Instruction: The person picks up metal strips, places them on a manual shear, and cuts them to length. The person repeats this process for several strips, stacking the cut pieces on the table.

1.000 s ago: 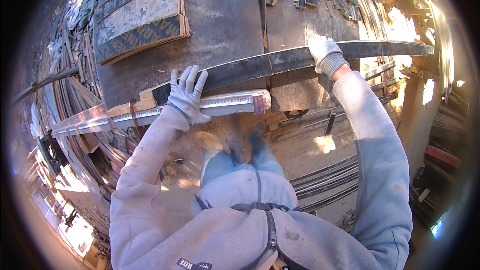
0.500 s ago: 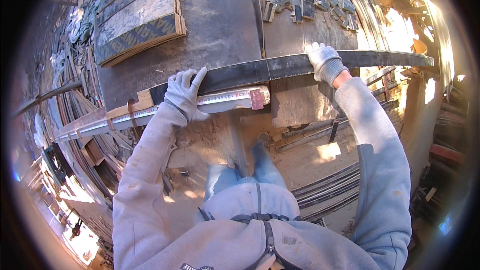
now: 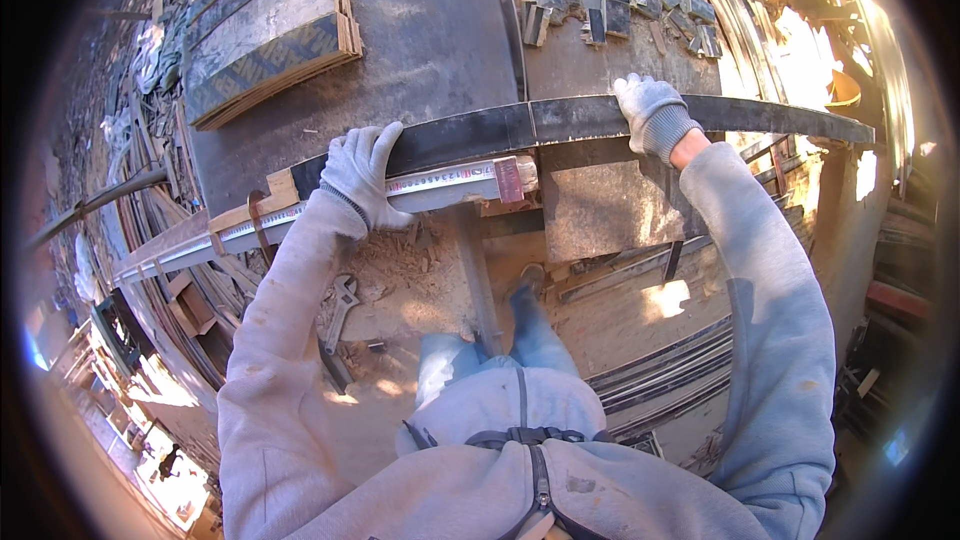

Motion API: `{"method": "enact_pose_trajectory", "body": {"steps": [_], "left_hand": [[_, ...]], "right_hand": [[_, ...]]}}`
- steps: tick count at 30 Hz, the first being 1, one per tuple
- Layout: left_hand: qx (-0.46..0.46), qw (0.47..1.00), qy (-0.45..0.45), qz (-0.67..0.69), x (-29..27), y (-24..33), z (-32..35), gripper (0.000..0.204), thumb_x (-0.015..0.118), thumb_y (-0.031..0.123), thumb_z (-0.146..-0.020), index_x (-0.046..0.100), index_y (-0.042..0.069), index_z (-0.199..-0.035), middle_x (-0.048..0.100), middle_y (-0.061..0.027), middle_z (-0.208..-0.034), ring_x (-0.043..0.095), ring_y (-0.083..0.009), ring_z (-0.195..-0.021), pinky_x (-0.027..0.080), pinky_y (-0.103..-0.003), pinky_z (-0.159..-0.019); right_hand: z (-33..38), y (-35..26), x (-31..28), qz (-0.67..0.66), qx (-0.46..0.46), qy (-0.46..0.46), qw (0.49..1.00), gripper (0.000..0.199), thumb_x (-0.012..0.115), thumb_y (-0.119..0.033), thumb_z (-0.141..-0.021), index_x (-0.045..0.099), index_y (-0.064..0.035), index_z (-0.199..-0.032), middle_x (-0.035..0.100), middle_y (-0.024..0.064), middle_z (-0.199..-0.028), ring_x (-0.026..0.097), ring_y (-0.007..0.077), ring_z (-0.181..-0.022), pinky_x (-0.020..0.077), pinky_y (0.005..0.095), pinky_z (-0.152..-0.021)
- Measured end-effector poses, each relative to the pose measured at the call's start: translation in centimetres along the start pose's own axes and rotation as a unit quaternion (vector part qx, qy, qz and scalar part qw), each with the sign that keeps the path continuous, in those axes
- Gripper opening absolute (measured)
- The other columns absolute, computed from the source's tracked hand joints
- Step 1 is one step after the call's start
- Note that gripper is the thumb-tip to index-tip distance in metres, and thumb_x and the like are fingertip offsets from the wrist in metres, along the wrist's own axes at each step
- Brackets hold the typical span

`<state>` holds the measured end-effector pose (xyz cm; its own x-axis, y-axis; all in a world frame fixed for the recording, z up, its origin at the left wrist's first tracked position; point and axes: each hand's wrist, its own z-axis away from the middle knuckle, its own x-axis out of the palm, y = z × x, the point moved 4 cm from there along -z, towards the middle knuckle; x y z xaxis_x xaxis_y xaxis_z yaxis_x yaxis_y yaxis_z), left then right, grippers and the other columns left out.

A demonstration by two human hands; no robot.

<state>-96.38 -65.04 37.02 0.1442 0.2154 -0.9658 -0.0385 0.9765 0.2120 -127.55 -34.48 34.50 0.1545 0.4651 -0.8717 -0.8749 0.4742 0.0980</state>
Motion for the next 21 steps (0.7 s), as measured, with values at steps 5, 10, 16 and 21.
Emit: {"method": "enact_pose_trajectory", "body": {"steps": [5, 10, 16, 21], "left_hand": [[0.004, 1.0, -0.006, -0.012, 0.1, 0.0, -0.3, 0.14, 0.094, 0.061, -0.049, 0.033, 0.005, -0.161, 0.052, -0.0173, -0.137, 0.052, -0.0375, -0.128, 0.039, -0.053, -0.111], [0.011, 1.0, 0.002, -0.023, 0.2, 0.0, -0.4, 0.14, 0.094, 0.062, -0.049, 0.032, 0.005, -0.162, 0.052, -0.0175, -0.137, 0.052, -0.0375, -0.127, 0.04, -0.053, -0.11], [0.003, 1.0, -0.007, -0.021, 0.5, -0.1, -0.3, 0.142, 0.094, 0.06, -0.046, 0.032, 0.006, -0.162, 0.052, -0.0184, -0.139, 0.053, -0.039, -0.128, 0.041, -0.053, -0.109], [0.013, 0.999, 0.01, -0.031, 0.7, -0.2, -0.3, 0.144, 0.094, 0.062, -0.045, 0.032, 0.006, -0.162, 0.052, -0.019, -0.139, 0.053, -0.0402, -0.128, 0.042, -0.053, -0.108]], "right_hand": [[0.0, 0.1, 0.2, 0.0, -0.005, 0.005, 1.0, 0.07, 0.094, -0.014, -0.061, 0.061, -0.003, -0.121, 0.068, 0.0219, -0.119, 0.069, 0.0399, -0.116, 0.0591, 0.0465, -0.098], [0.1, -0.3, -0.5, 0.011, -0.004, -0.01, 1.0, 0.066, 0.09, -0.011, -0.064, 0.061, -0.0005, -0.123, 0.069, 0.0218, -0.12, 0.07, 0.0392, -0.115, 0.0595, 0.0461, -0.098], [0.6, -0.4, -1.0, 0.022, -0.011, -0.014, 1.0, 0.059, 0.087, -0.012, -0.071, 0.065, -0.0008, -0.124, 0.071, 0.0231, -0.122, 0.072, 0.04, -0.114, 0.0605, 0.0458, -0.098], [0.7, -0.6, -0.8, 0.009, -0.003, 0.015, 1.0, 0.061, 0.089, -0.013, -0.068, 0.065, -0.0004, -0.123, 0.072, 0.0229, -0.12, 0.072, 0.0398, -0.114, 0.0608, 0.0454, -0.097]]}}
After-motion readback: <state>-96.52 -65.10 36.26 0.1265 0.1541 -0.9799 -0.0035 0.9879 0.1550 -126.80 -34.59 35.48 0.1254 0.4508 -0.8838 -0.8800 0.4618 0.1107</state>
